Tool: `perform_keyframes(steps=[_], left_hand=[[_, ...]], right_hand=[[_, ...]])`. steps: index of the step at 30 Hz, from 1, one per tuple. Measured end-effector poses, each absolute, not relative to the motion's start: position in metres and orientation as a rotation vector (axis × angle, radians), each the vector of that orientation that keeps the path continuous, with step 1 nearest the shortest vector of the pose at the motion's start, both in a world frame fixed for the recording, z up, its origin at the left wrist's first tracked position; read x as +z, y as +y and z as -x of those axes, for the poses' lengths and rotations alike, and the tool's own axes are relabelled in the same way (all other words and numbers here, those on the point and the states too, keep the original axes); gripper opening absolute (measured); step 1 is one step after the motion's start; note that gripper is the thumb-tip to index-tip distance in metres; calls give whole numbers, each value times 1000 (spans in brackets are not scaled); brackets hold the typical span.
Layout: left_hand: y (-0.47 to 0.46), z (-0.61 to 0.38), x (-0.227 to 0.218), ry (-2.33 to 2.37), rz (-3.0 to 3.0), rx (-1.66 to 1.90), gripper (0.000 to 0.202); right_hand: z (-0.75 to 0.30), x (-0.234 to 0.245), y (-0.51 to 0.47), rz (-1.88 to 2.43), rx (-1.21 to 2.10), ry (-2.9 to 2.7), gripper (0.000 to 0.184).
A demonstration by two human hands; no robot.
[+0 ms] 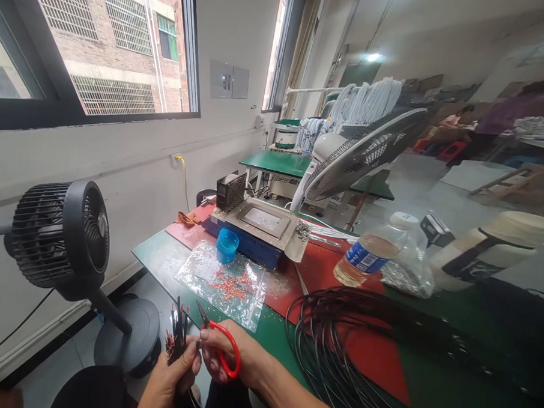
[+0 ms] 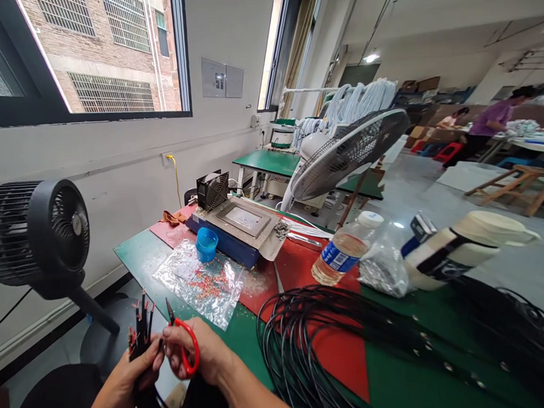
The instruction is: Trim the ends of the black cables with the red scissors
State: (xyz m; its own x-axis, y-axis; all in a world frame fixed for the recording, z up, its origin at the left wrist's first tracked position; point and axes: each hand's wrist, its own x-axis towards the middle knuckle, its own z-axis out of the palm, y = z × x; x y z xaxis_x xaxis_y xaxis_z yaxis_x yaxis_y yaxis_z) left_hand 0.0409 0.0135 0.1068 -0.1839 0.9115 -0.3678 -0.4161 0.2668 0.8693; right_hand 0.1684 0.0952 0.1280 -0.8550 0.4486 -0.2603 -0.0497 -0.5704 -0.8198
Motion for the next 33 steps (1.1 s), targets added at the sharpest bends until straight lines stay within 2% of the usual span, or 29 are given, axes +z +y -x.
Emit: perform_keyframes(steps=[4,10,16,24,30,33], left_hand=[[11,-46,116,1146,-622,1317,29],[10,-48,112,1148,-614,1377,27],[14,-48,108,1249,-480,1485,34],[12,-55,120,1267,-467,1518,27],[11,-56,124,1311,-466,1512,27],[11,-57,127,1357,-479,1504,28]], right_hand=[[-168,126,94,796,2573,-1163,36],[-164,120,91,874,2523,-1114,37],[-164,120,92,714,2415,-1179,53],[-163,127,89,786,2437,-1166,42],[-163,124,88,726,2402,-1141,50],[-163,124,88,753,2362,-1186,47]])
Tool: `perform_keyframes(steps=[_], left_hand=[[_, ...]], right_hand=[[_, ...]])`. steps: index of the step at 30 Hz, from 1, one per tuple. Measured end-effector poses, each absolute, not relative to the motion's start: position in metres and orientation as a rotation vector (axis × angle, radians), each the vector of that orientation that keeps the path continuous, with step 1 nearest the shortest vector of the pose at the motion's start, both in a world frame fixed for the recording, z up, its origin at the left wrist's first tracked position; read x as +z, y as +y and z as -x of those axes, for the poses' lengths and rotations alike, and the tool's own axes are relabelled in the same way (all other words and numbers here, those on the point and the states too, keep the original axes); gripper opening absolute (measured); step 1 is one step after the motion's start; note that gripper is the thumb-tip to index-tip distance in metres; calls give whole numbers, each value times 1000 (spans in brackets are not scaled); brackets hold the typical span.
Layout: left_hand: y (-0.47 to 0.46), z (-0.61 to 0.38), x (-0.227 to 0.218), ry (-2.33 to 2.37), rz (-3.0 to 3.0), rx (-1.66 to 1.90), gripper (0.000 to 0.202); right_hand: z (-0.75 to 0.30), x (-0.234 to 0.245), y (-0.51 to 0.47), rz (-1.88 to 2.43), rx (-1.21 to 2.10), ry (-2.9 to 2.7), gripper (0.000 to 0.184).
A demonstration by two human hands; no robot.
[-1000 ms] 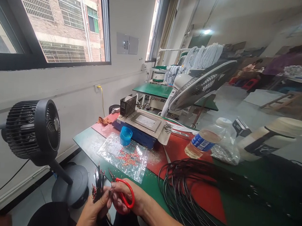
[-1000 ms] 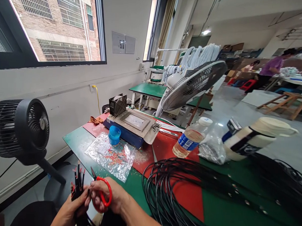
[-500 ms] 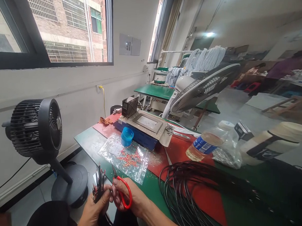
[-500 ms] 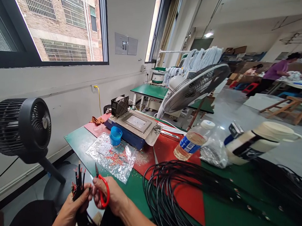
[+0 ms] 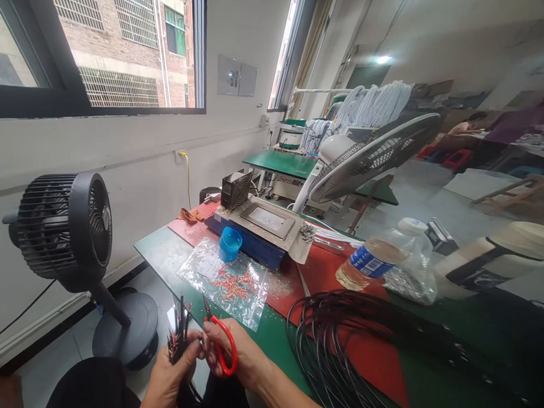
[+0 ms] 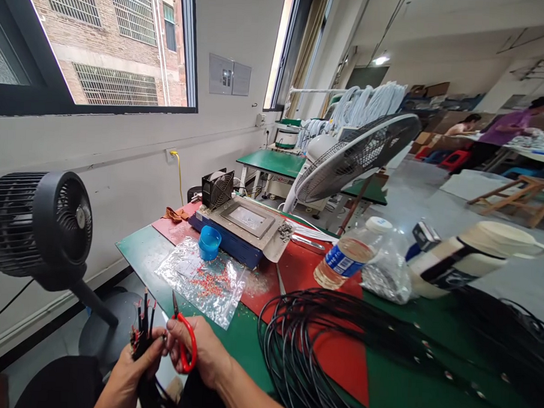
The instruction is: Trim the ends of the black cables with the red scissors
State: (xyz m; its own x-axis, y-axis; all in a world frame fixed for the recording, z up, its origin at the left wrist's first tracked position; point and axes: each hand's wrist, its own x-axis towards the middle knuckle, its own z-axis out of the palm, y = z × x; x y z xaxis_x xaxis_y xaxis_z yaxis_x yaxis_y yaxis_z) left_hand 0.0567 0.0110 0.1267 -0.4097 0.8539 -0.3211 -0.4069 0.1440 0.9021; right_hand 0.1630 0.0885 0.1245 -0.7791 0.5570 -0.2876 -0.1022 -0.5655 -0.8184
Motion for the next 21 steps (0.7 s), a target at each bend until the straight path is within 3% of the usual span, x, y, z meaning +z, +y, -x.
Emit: perform_keyframes(steps=[12,21], left_hand=[[10,-55,115,1474,-467,1516,35],[11,-54,110,1426,-479,1531,30]], right_hand=[[-166,123,89,729,2240,-1388,41],[-163,125,91,753,2381,-1141,44]])
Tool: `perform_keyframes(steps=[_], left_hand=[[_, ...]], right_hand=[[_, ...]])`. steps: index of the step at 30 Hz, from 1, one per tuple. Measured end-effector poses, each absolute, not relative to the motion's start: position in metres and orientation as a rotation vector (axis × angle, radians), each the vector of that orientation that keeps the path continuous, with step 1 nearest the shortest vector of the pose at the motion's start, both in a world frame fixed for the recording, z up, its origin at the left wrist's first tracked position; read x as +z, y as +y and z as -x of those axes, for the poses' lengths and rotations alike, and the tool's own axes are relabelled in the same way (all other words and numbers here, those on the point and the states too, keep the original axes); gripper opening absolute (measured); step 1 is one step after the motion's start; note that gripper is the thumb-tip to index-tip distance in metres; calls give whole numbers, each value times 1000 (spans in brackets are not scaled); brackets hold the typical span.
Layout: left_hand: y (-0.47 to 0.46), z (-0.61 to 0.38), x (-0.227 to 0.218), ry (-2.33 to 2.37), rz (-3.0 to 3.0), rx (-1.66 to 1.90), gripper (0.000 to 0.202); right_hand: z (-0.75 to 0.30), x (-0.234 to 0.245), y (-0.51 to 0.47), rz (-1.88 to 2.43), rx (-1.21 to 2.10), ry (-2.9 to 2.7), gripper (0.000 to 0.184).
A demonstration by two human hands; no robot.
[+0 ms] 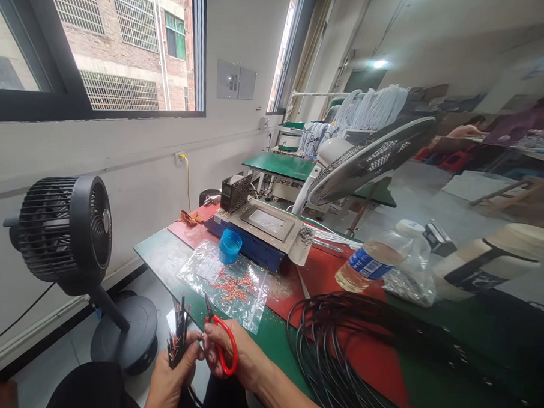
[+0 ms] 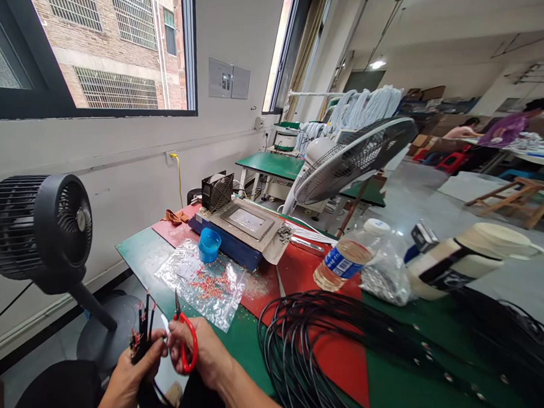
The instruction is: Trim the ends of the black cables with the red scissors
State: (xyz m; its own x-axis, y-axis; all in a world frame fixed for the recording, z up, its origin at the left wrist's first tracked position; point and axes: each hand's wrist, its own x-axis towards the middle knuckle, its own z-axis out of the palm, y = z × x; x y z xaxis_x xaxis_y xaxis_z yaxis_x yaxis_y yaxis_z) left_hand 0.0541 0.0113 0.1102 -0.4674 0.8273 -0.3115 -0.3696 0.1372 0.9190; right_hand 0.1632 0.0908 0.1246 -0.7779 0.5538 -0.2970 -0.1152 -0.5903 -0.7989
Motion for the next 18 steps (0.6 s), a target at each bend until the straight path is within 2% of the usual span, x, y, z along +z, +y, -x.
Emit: perform_keyframes(steps=[12,18], left_hand=[[12,-55,116,1341,-500,1547,27],[14,-55,112,1329,-352,1567,32]], right_hand=[[-164,127,93,851,2441,-1124,33],[-163,126,93,826,2389,-1135,34]])
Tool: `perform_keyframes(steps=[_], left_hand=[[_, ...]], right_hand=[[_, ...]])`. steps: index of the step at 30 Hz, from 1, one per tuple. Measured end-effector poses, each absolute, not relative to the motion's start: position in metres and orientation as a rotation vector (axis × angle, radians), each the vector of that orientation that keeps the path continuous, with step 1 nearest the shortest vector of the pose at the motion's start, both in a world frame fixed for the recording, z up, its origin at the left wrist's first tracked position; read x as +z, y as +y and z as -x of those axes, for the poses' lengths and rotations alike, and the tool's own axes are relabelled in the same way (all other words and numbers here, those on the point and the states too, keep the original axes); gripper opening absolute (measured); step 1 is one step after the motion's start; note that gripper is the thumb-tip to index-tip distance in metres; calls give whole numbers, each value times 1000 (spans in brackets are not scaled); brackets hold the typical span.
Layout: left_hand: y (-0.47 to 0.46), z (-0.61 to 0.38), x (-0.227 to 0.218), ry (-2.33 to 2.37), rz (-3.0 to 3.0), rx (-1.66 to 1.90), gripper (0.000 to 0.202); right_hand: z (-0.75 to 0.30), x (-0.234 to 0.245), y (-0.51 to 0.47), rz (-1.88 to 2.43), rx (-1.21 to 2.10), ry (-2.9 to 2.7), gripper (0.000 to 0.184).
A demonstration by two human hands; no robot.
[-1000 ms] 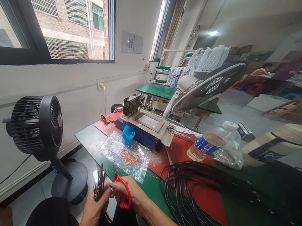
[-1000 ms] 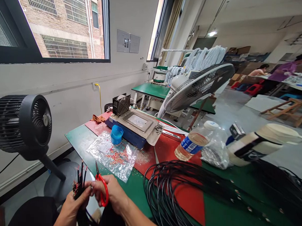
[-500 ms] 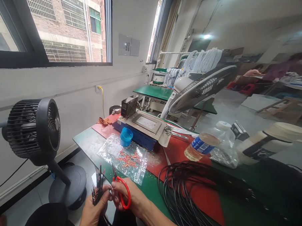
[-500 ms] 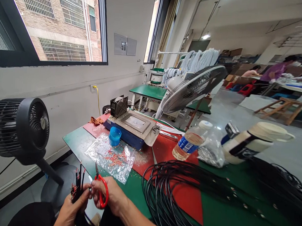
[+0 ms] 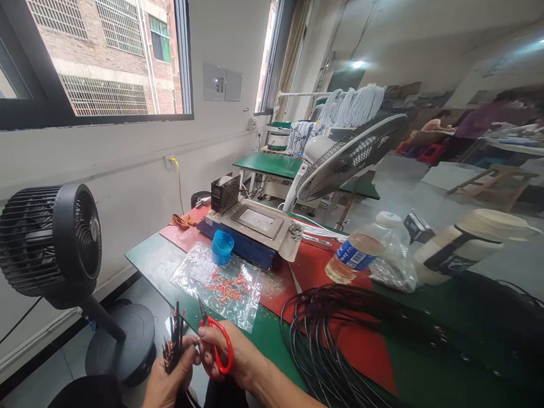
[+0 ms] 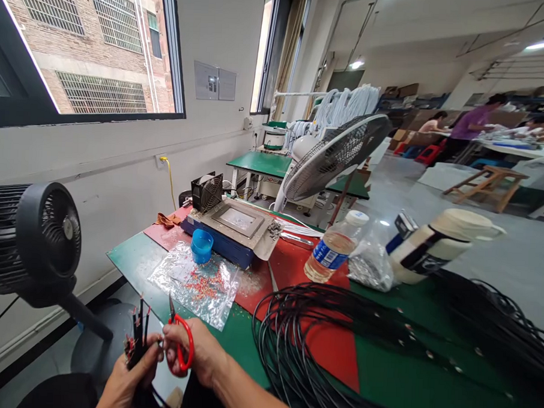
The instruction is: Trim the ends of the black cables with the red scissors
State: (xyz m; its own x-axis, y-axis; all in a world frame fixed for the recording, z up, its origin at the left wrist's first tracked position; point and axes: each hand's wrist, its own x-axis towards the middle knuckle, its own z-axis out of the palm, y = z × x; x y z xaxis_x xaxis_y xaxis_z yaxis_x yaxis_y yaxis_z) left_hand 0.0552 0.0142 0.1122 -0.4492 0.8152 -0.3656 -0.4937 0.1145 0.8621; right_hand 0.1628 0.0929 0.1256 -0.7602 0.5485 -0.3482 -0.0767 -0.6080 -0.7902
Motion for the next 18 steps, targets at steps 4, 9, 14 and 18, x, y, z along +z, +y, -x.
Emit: perform_keyframes(steps=[4,9,14,18], left_hand=[[15,-52,102,1436,-227,1604,40],[13,-50,95,1562,-227,1596,47],[12,-52,99,1640,-268,1571,48],[12,-57,109,1690,-276,1565,48]], right_hand=[[-162,123,92,771,2314,-1157,41],[-161,122,90,766,2288,-1201,42],[-161,122,89,805,2256,-1271,45],[-163,125,90,911,2040,-1477,43]])
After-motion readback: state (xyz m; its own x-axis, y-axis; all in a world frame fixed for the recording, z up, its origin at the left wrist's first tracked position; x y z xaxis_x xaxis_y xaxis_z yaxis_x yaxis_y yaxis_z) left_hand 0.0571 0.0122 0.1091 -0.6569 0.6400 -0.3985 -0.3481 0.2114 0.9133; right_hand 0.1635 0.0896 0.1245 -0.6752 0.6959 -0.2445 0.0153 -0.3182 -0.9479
